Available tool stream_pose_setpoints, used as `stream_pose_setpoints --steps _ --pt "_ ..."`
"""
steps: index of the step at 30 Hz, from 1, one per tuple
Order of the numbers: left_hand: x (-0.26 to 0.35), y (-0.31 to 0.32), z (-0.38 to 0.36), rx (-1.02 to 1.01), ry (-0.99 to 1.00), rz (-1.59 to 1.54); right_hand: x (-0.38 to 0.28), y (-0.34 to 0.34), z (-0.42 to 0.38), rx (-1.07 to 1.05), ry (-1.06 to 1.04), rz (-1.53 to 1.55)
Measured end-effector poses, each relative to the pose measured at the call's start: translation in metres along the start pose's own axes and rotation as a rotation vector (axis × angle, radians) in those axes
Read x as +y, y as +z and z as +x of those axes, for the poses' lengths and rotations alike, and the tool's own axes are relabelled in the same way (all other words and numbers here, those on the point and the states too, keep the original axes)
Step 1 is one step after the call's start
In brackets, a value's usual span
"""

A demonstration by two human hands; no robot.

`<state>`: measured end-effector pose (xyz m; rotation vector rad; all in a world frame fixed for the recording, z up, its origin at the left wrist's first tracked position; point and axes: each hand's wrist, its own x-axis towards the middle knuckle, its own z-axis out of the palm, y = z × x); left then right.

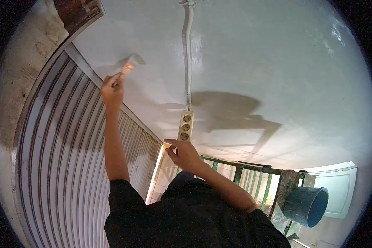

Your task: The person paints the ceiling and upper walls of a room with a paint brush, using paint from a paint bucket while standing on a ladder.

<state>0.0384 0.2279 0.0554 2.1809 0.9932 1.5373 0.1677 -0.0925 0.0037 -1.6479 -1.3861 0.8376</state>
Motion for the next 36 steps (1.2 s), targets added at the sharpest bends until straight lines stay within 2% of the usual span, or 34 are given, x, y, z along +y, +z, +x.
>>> stream_pose_setpoints --steps 2,4,5,7,11,13,15,17,19,23,25,27,30,33,34,36 --pt "-0.025 -0.016 0.001 0.057 -0.013 0.055 0.000 0.001 -0.004 0.003 0.016 0.011" --pt "-0.044 -0.033 0.008 0.208 -0.130 0.390 -0.005 -0.003 -0.004 -0.007 -0.001 0.016" --pt "-0.046 -0.041 0.010 0.215 -0.122 0.390 -0.004 -0.002 -0.004 -0.003 -0.010 0.016" --pt "-0.037 -0.056 0.011 0.238 -0.281 0.589 -0.002 0.001 -0.006 0.031 -0.096 0.016" --pt "-0.023 -0.049 0.017 0.199 -0.358 0.705 0.000 0.005 -0.005 0.028 -0.113 0.016" --pt "-0.015 -0.027 0.024 0.065 -0.344 0.771 0.000 0.005 -0.002 0.032 -0.108 0.010" --pt "0.014 -0.001 0.012 0.060 -0.149 0.686 -0.002 0.005 -0.001 0.035 -0.118 0.015" --pt "0.039 0.014 -0.004 0.106 -0.082 0.561 -0.002 0.004 0.002 0.037 -0.122 0.020" --pt "0.056 0.024 -0.023 -0.005 -0.060 0.530 0.001 0.009 0.005 0.038 -0.107 0.013" --pt "0.098 0.051 -0.068 0.027 0.158 0.274 -0.001 0.020 0.011 -0.019 -0.092 0.113" --pt "0.126 0.053 -0.086 -0.050 0.100 0.065 -0.002 0.027 0.013 -0.048 -0.115 0.070" --pt "0.136 0.042 -0.091 -0.081 0.084 0.098 -0.004 0.029 0.011 -0.089 -0.107 0.037" --pt "0.122 0.023 -0.087 0.015 0.050 0.054 0.004 0.030 0.005 -0.101 -0.115 0.033" --pt "0.105 0.017 -0.074 -0.083 0.135 -0.014 0.014 0.027 -0.001 -0.065 -0.140 0.075" --pt "0.101 0.017 -0.067 -0.147 0.095 -0.022 0.012 0.023 -0.001 -0.063 -0.107 0.080" --pt "0.089 0.017 -0.051 -0.127 0.088 -0.018 0.011 0.018 0.002 -0.053 -0.083 0.077"
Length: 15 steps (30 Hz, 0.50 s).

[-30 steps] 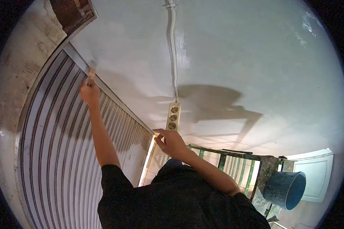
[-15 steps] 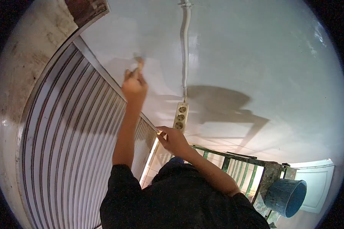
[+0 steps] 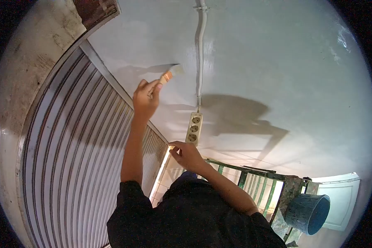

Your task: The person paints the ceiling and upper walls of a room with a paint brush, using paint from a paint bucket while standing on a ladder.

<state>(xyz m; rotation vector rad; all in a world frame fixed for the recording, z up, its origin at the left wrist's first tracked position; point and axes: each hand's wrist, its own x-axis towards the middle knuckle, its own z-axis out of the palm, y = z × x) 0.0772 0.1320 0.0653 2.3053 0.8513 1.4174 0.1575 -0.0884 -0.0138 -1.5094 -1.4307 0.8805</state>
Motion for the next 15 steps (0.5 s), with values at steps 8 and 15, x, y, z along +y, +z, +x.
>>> stream_pose_setpoints --steps 8,15 --pt "-0.076 -0.023 0.033 0.101 -0.001 0.130 -0.003 -0.014 -0.005 0.014 0.062 -0.013" --pt "-0.159 -0.071 0.046 0.264 -0.425 0.645 0.005 -0.017 -0.009 0.080 -0.009 -0.009"
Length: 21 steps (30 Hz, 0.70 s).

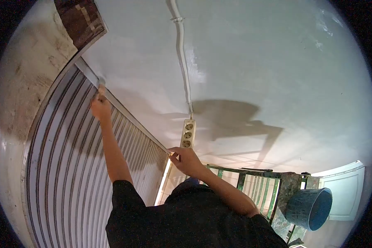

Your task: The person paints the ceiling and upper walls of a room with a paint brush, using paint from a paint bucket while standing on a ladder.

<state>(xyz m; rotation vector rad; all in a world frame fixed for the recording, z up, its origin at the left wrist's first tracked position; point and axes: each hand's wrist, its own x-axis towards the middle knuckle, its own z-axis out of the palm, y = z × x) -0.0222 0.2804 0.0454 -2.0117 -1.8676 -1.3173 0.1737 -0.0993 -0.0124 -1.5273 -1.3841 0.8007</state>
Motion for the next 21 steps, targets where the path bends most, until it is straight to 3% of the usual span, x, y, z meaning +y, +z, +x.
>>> stream_pose_setpoints --steps 3,8,12,14,21 --pt "0.017 -0.019 -0.003 0.098 -0.057 0.071 -0.001 0.000 -0.001 -0.006 0.017 -0.003" --pt "0.036 -0.004 0.015 0.137 0.034 0.089 -0.007 -0.003 0.001 -0.009 0.037 -0.020" --pt "0.061 -0.002 0.030 0.136 0.058 0.174 0.002 -0.005 0.001 0.010 0.007 -0.013" --pt "0.081 -0.006 0.037 0.017 -0.102 0.225 0.005 -0.006 0.002 0.024 0.019 -0.024" --pt "0.096 0.016 0.043 0.043 -0.099 0.208 0.011 -0.013 0.008 0.025 0.065 0.003"
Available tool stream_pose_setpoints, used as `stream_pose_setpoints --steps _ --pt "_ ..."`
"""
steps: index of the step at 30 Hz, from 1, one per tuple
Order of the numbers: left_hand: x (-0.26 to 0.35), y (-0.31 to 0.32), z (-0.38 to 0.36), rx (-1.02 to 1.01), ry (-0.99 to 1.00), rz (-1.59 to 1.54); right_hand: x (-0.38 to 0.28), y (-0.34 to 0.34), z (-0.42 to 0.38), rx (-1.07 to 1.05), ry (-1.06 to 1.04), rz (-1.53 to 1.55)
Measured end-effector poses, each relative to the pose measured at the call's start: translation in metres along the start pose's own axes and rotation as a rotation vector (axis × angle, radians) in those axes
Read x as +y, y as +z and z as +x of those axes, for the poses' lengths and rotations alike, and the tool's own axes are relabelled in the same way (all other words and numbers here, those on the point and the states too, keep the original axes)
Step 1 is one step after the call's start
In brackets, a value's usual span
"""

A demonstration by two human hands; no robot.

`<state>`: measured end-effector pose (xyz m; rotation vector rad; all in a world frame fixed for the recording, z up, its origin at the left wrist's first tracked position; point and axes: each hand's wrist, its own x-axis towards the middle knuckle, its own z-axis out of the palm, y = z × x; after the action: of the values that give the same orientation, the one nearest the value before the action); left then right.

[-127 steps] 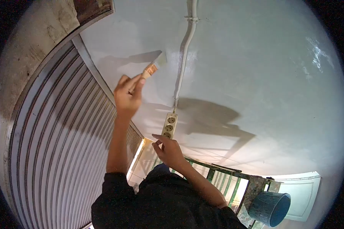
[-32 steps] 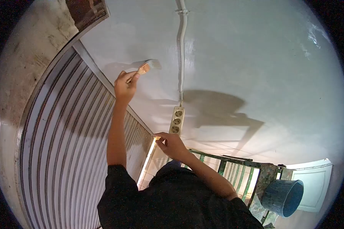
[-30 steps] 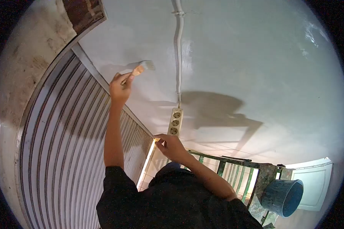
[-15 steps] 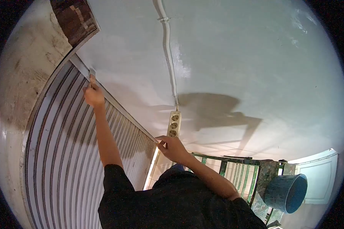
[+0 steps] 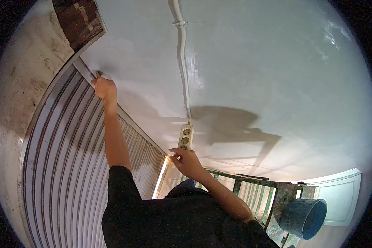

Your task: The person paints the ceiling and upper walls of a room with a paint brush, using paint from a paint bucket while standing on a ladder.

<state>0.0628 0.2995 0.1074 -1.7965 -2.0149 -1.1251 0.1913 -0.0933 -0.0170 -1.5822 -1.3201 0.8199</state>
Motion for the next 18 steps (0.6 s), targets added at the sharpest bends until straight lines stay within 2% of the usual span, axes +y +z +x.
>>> stream_pose_setpoints --steps 2,6,9,11,12,16,18 --pt "-0.008 0.010 -0.003 0.002 0.059 -0.065 0.000 0.000 0.002 0.006 0.005 0.023" --pt "0.002 -0.024 -0.045 0.000 0.140 -0.078 -0.001 0.009 0.010 -0.017 -0.015 0.059" --pt "-0.018 -0.041 -0.069 -0.081 0.183 -0.247 -0.009 0.017 0.013 -0.089 0.012 0.067" --pt "-0.039 -0.043 -0.075 0.057 0.162 -0.461 -0.012 0.022 0.011 -0.119 -0.072 0.030" --pt "-0.047 -0.047 -0.072 0.055 0.104 -0.564 -0.014 0.023 0.009 -0.146 -0.040 0.034" --pt "-0.074 -0.035 -0.034 0.038 0.024 -0.426 -0.007 0.028 0.001 -0.172 -0.006 0.045" --pt "-0.072 -0.033 -0.013 0.122 0.040 -0.412 -0.007 0.026 0.001 -0.166 0.004 0.005"
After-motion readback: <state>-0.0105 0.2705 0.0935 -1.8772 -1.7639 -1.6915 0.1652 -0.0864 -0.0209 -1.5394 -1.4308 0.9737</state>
